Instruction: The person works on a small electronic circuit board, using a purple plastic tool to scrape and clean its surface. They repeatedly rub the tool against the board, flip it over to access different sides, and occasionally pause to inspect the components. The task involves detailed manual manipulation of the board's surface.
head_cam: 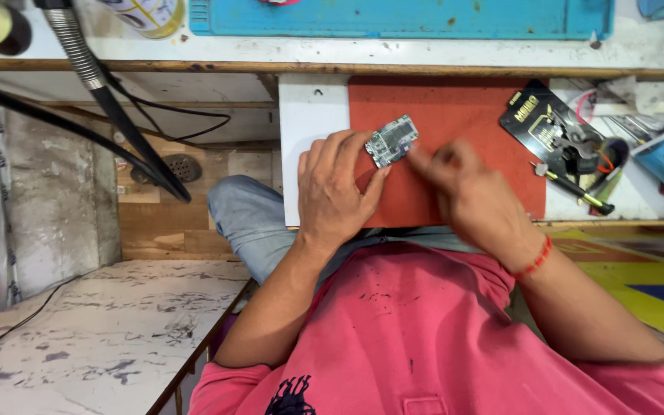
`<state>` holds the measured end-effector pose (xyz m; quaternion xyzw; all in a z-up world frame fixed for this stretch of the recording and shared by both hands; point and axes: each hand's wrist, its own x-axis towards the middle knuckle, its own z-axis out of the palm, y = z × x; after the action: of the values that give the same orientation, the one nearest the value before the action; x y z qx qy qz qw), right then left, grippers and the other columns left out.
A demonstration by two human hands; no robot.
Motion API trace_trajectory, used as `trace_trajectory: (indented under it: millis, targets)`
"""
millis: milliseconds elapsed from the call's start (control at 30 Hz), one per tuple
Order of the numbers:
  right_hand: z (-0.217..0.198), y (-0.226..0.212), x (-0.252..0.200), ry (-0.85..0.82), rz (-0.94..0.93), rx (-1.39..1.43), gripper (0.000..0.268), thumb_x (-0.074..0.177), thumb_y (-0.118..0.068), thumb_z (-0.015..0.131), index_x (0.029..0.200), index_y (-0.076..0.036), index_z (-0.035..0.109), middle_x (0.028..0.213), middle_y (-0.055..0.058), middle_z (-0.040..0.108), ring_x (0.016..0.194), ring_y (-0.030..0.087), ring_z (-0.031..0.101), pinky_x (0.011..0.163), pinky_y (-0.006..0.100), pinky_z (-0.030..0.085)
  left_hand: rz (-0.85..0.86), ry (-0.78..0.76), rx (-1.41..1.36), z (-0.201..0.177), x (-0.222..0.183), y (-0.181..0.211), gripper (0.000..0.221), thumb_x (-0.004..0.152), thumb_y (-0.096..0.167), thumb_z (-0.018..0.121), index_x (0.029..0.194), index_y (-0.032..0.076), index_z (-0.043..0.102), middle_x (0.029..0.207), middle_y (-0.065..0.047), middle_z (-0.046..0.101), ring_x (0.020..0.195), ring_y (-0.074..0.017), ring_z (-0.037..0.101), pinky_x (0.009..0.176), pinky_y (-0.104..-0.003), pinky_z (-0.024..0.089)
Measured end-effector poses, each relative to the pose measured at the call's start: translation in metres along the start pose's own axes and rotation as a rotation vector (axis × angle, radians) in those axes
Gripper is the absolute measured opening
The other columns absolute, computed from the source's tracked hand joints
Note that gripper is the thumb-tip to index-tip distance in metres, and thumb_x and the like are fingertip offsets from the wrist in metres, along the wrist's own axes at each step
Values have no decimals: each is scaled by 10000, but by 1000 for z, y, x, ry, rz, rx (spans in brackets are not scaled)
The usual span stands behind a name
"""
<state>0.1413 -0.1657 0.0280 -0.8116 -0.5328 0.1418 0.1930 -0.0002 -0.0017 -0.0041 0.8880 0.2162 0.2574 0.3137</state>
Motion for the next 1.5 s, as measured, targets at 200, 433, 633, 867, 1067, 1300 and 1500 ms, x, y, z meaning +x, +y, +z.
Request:
trace_trajectory:
  millis: [200,433,633,867,1067,1300,1500]
  targets:
    - [4,0,9,38,106,-58,571,919,0,581,1460,-181,613,1167,175,626,777,419,674,682,507,565,-16,-3,-7,2,-3,0,485,825,236,837,1242,79,646,1213,-76,649,1114,-290,606,948,-433,447]
    - [5,1,13,3,41,-43,562,916,-1,565,1453,-163,596,1132,182,621,795,405,678,660,494,569,-38,-10,9,1,-2,2,505,806,222,846,1249,82,649,1211,-89,643,1100,-302,620,922,-435,444]
    - [5,-3,9,-37,100,-26,573,899,-12,586,1440,-200,598,1137,156,625,751,401,670,657,499,562,-18,-21,8,-2,1,1,499,803,222,845,1244,83,657,1208,-72,649,1084,-288,615,910,-434,440]
    - [-2,-2,4,-19,51,-23,649,829,1,600,1441,-214,591,1121,164,616,774,396,681,653,486,569,-21,-9,12,-1,4,1,490,793,237,849,1221,82,667,1183,-64,643,1065,-277,602,903,-430,437]
    - [-1,0,2,-42,124,-67,620,858,-4,600,1450,-189,576,1149,170,622,778,420,671,671,508,560,-15,-14,23,-2,4,1,483,792,236,842,1219,83,674,1182,-60,646,1055,-274,599,902,-424,440]
    - [3,-2,-3,48,137,26,570,908,14,557,1451,-156,580,1146,222,611,840,453,668,712,531,541,-8,-15,8,-2,3,-1,480,807,245,839,1221,72,670,1188,-59,648,1055,-272,602,886,-424,439]
    - [-1,-1,-5,-8,166,6,605,844,33,563,1419,-150,605,1103,216,620,821,462,658,692,524,542,1,-19,4,-6,4,1,474,810,240,832,1224,79,666,1194,-62,647,1055,-275,600,884,-430,439]
